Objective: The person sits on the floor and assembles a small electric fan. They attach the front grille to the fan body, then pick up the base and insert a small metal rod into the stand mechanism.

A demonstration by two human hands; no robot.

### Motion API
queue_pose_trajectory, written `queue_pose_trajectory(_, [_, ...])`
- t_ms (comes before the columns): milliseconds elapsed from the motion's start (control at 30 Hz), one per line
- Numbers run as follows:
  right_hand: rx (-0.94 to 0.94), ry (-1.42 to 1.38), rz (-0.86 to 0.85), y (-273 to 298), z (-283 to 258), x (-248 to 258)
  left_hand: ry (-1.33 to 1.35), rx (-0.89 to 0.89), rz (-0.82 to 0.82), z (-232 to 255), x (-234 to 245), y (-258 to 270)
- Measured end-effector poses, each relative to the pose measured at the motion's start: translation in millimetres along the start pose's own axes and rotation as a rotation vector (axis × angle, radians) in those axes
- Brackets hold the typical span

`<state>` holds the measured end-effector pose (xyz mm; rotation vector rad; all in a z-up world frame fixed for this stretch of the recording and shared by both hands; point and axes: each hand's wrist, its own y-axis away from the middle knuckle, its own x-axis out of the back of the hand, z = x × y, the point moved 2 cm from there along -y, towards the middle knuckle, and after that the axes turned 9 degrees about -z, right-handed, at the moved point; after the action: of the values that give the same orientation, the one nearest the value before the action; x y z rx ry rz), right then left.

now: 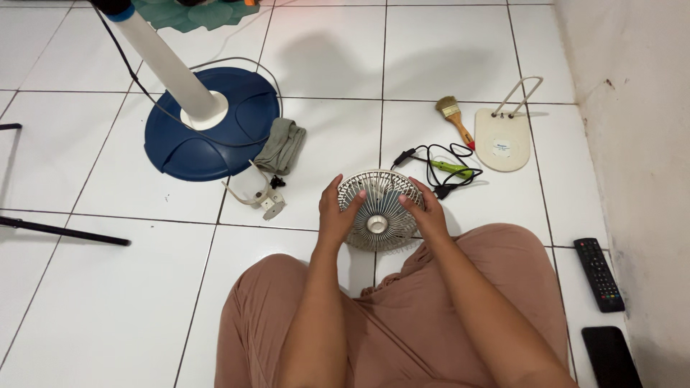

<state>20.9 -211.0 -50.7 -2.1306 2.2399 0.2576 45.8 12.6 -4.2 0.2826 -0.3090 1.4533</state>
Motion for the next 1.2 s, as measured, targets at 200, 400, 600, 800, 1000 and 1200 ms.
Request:
queue_pose_trajectory(200, [0.063,0.061,0.054,-5.9,2.1,-0.6,-0.251,-0.051,0.066,5.7,-8.4,0.7])
queue_pose_trajectory(400, [0.029,0.046,0.092,-10.2,-6.1,-4.7,-0.269,-0.075,0.122,12.2,-11.8,3.2])
queue_pose_trajectory(600, [-0.01,0.095,0.095,-9.4,-22.3,-10.2,-0.296,-0.058,0.107,17.7,-11.3,3.2])
queue_pose_trajectory(800, [-0.02,0.089,0.08,-8.6,-27.4,-12.0,-0.264,-0.02,0.071,20.5,-10.3,5.0])
queue_pose_trajectory(1000, [-0.014,0.099,0.086,-10.7,-21.4,-9.4,-0.267,-0.053,0.089,20.4,-11.2,6.4])
queue_pose_trajectory(1200, [0.026,0.062,0.082,-13.5,-14.5,-7.5,-0.295,-0.193,0.158,25.2,-13.0,8.3])
